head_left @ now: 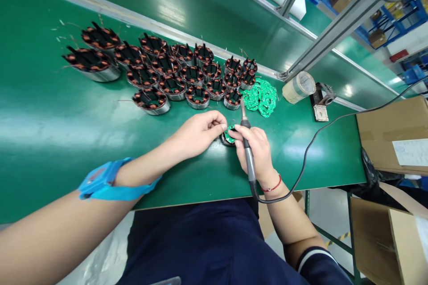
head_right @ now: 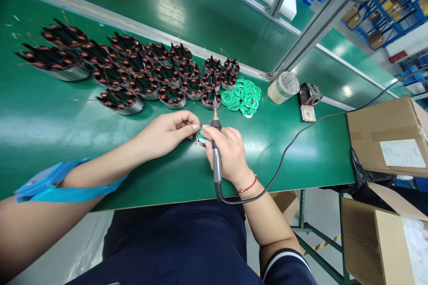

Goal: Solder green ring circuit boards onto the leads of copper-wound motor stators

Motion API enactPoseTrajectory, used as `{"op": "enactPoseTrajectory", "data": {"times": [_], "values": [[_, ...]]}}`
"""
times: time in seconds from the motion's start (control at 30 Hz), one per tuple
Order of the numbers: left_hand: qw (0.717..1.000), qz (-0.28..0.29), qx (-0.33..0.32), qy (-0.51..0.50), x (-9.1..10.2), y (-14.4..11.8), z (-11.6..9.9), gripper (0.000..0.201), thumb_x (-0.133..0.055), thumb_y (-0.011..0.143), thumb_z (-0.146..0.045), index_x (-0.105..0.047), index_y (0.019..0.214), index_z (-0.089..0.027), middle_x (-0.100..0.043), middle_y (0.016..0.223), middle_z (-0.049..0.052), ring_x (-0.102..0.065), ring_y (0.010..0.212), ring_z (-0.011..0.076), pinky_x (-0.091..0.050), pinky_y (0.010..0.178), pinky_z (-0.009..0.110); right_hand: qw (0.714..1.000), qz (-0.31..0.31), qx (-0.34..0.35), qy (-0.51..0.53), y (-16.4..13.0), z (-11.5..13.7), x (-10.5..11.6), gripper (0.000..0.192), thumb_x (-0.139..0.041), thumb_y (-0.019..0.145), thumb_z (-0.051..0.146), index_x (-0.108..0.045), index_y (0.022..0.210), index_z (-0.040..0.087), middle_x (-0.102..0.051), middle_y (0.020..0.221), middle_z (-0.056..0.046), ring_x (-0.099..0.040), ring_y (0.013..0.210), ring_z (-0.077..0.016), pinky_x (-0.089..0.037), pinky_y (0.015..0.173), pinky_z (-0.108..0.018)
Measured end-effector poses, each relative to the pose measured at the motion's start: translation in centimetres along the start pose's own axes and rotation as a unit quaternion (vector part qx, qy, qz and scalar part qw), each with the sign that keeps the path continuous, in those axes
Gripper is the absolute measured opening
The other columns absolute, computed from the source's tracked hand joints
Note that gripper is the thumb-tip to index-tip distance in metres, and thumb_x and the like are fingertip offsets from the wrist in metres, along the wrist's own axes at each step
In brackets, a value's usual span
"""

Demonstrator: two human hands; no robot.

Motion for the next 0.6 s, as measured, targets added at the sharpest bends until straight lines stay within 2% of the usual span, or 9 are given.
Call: {"op": "enactPoseTrajectory", "data": {"times": [0.13,0.2,0.3,0.47,0.6], "values": [[0.998,-0.024,-0.002,0.050,0.2,-0.2,-0.1,0.028,-0.050,0.085,-0.048,-0.057,0.080,-0.022,-0.060,0.071,0.001,-0.053,0.065,0.0181,-0.040,0.061,0.030,0.997,-0.046,-0.060,0.028,-0.8,-0.8,0.4,0.040,-0.046,0.108,0.032,-0.049,0.147,0.027,-0.082,0.092,-0.001,-0.079,0.095,-0.0217,-0.062,0.092,-0.041],[0.997,-0.032,0.003,0.064,0.2,-0.3,-0.3,0.025,-0.050,0.085,-0.046,-0.057,0.079,-0.022,-0.060,0.069,0.000,-0.052,0.062,0.0173,-0.039,0.060,0.030,0.989,-0.101,-0.096,0.041,-1.6,-1.4,0.8,0.036,-0.046,0.108,0.038,-0.057,0.140,0.028,-0.080,0.096,-0.004,-0.080,0.086,-0.0219,-0.066,0.084,-0.040],[0.996,-0.041,0.011,0.080,0.3,-0.4,-0.6,0.022,-0.051,0.085,-0.042,-0.056,0.077,-0.023,-0.058,0.066,-0.001,-0.048,0.059,0.0167,-0.037,0.058,0.030,0.976,-0.170,-0.107,0.084,-2.8,-1.8,1.4,0.029,-0.050,0.105,0.042,-0.066,0.124,0.028,-0.079,0.104,-0.007,-0.080,0.080,-0.0224,-0.068,0.073,-0.039],[0.995,-0.053,0.006,0.085,0.3,-0.6,-1.1,0.019,-0.051,0.083,-0.040,-0.056,0.076,-0.023,-0.055,0.062,-0.002,-0.047,0.056,0.0163,-0.037,0.056,0.029,0.980,-0.152,-0.079,0.101,-2.8,-1.1,1.6,0.023,-0.052,0.103,0.039,-0.071,0.110,0.029,-0.078,0.087,-0.003,-0.077,0.067,-0.0196,-0.066,0.062,-0.035],[0.994,-0.059,0.004,0.092,0.3,-0.7,-1.3,0.018,-0.051,0.082,-0.039,-0.056,0.075,-0.023,-0.056,0.062,-0.001,-0.047,0.056,0.0164,-0.038,0.057,0.030,0.981,-0.148,-0.083,0.090,-2.2,-0.7,1.8,0.025,-0.050,0.104,0.039,-0.072,0.106,0.027,-0.079,0.086,-0.002,-0.076,0.061,-0.0180,-0.067,0.060,-0.033]]}}
Point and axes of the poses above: each hand's wrist, its own y-axis towards the middle knuckle, its own x-axis out of the back of the hand, z = x × y, the point moved 4 cm from there along y, towards the middle knuckle
